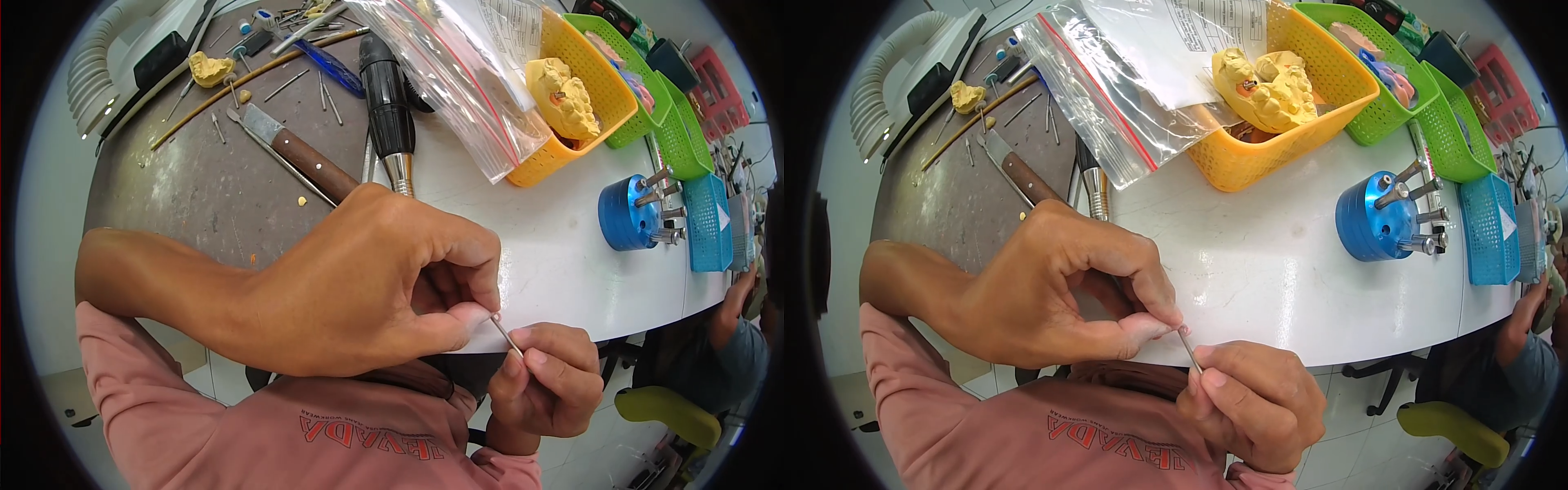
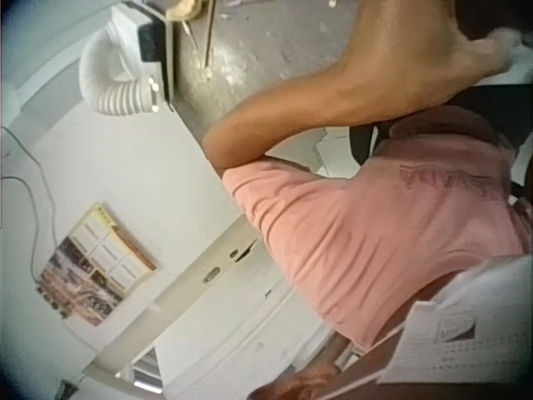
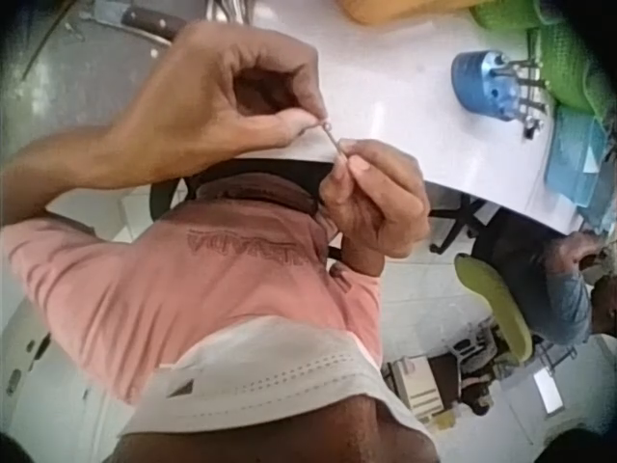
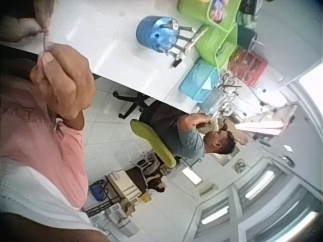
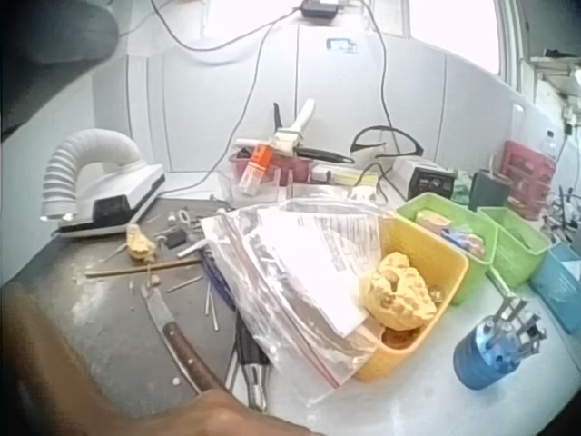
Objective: Use a metal tool to scrape and refine a pink prosthetic dental piece at a laboratory bench.
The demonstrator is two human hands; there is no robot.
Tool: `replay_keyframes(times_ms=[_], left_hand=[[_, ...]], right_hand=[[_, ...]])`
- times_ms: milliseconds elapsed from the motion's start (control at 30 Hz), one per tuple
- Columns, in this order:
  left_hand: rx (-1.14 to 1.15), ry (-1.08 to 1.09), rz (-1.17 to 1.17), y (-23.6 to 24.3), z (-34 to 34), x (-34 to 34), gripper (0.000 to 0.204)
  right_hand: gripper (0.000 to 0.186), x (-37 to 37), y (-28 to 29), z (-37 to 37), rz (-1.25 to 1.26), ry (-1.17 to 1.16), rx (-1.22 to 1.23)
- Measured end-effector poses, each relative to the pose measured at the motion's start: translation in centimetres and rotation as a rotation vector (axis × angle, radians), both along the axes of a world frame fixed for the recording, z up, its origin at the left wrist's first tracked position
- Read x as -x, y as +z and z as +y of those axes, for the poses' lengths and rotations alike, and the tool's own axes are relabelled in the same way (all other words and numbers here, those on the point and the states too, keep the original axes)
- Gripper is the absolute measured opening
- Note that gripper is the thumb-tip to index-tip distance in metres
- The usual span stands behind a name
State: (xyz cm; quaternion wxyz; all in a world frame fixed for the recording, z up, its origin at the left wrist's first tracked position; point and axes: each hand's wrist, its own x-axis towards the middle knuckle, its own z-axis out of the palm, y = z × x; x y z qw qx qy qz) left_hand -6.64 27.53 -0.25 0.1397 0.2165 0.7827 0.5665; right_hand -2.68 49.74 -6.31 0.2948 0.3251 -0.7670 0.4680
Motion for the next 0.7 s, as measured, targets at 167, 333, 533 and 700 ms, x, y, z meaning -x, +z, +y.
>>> replay_keyframes(times_ms=[167, 333, 533, 700], left_hand=[[-0.02, -0.006, -0.03, 0.0, 0.0, 0.0, 0.007], [-0.008, -0.025, -0.013, 0.0, 0.1, 0.0, 0.008], [-0.024, -0.034, 0.104, -0.3, 0.2, 0.0, 0.011], [0.007, -0.046, 0.102, -0.3, 0.1, 0.1, 0.011]], right_hand=[[0.021, 0.0, 0.0, 0.1, 0.01, -0.029, -0.01], [0.021, -0.3, 0.2, 0.7, -0.053, 0.016, 0.12], [0.023, 0.0, 0.9, 3.4, -0.092, -0.218, 0.241], [0.018, 0.5, 0.8, 4.8, -0.169, -0.117, 0.094]])
